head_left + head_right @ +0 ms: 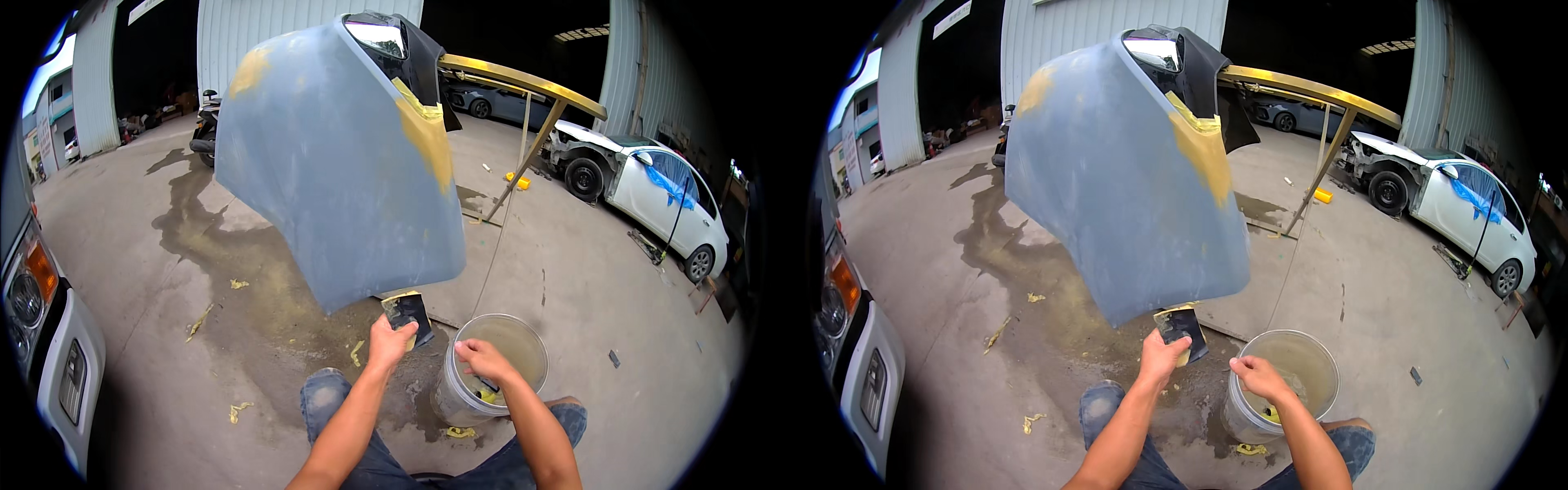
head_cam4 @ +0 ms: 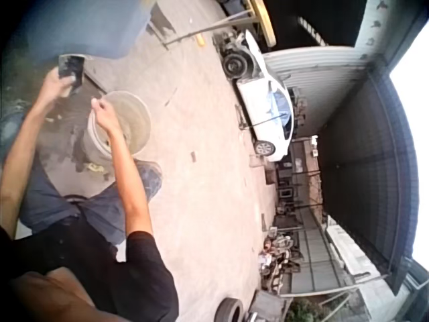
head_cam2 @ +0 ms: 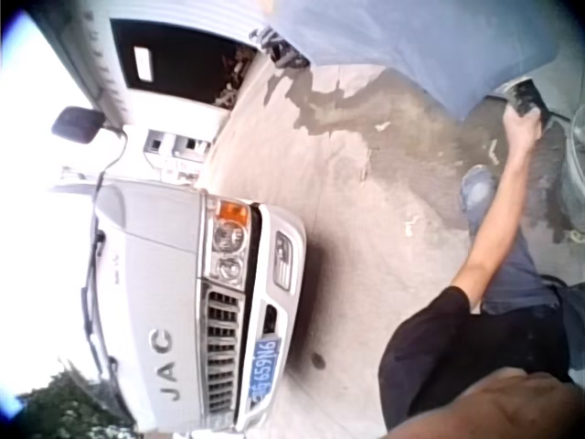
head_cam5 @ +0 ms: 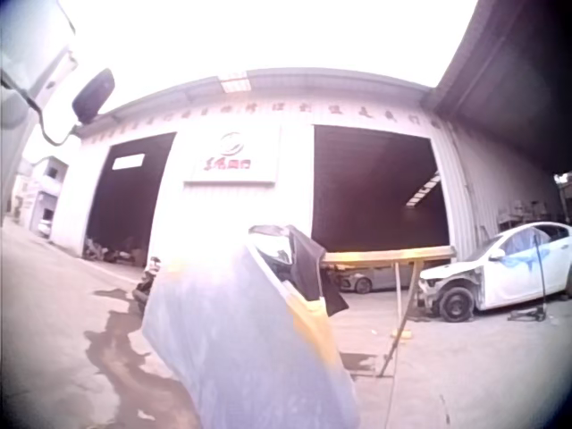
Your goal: The person sands a detached car bumper with a sanding block, repeatedly dipping it in water and wiping the surface with a cloth. The person works on the taped edges and the main body of the bumper, then removes the masking tape.
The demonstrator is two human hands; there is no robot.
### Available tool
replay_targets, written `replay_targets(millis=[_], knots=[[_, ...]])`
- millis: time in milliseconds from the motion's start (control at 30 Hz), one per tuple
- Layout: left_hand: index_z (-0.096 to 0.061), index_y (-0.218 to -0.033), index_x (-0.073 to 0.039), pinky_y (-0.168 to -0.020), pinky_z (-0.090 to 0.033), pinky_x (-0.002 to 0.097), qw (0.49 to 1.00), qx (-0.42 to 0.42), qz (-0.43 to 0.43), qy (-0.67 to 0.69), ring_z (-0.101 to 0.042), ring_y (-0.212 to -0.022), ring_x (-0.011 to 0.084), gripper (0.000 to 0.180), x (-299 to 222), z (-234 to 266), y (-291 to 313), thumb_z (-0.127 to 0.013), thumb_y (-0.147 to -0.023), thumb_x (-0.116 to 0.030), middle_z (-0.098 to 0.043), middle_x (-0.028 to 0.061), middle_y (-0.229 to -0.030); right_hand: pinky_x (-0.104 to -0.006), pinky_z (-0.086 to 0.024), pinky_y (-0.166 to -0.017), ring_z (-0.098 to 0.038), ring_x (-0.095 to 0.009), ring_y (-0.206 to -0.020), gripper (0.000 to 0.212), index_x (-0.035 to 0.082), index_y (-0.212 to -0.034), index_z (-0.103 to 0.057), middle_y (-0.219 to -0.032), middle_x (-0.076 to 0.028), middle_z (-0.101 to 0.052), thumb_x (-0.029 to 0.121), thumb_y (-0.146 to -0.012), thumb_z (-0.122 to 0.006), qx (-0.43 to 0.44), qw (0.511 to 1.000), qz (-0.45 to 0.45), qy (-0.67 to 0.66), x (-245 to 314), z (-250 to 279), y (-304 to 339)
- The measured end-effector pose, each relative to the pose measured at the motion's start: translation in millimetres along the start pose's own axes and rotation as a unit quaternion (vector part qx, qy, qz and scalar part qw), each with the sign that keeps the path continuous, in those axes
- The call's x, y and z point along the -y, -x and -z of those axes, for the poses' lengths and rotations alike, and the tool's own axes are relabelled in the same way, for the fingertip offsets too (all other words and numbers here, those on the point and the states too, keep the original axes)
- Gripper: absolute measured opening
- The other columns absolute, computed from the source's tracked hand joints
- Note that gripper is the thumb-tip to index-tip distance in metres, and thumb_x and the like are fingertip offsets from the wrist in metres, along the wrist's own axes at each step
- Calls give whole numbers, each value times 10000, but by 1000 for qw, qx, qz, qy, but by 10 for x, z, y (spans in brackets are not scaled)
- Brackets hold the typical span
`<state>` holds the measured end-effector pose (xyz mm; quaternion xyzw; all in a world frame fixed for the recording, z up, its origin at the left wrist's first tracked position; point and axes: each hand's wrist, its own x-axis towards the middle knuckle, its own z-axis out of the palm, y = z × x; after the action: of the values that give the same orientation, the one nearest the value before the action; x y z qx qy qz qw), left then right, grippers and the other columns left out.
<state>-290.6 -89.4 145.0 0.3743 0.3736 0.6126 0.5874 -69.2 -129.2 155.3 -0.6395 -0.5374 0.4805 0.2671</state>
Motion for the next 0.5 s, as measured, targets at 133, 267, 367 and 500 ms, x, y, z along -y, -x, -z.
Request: replay_targets(millis=[133, 267, 367, 500], knots=[[-655, -1050, -2, -780, -544, 305, 998, 0, 55, 2, -671, -842, 131, 212, 20, -26, -11, -712, -846, 3, -713, 51, -959, -345, -558, -807, -627, -187, -970, 542, -34, -1212, -628, -1128, -129, -652, 456, -983, -592, -13, 1000, 10, -5, -52, 108, -53], [-664, -1044, -8, -776, -542, 308, 993, 36, 89, 72, -666, -846, 132, 183, 101, -54, -64, -709, -869, -42, -711, 54, -979, -345, -559, -807, -612, -177, -1004, 484, -19, -1205, -627, -1110, -101, -643, 416, -996, -591, -16, 999, 17, -30, -86, 214, -105], [-668, -1080, -4, -807, -539, 327, 992, 28, 125, 17, -665, -871, 133, 188, 205, -94, -82, -688, -898, -50, -709, 53, -1014, -336, -557, -799, -618, -171, -1009, 439, -18, -1168, -637, -1083, -86, -653, 386, -1003, -587, -21, 998, 27, -59, -87, 287, -132], [-664, -1082, 16, -745, -553, 321, 980, 58, 189, -31, -678, -841, 155, 165, 575, -122, -105, -641, -937, -59, -716, 91, -1029, -326, -556, -781, -635, -165, -968, 418, -26, -1128, -653, -1046, -84, -668, 366, -1007, -573, -35, 991, 44, -118, -204, 435, -310]])
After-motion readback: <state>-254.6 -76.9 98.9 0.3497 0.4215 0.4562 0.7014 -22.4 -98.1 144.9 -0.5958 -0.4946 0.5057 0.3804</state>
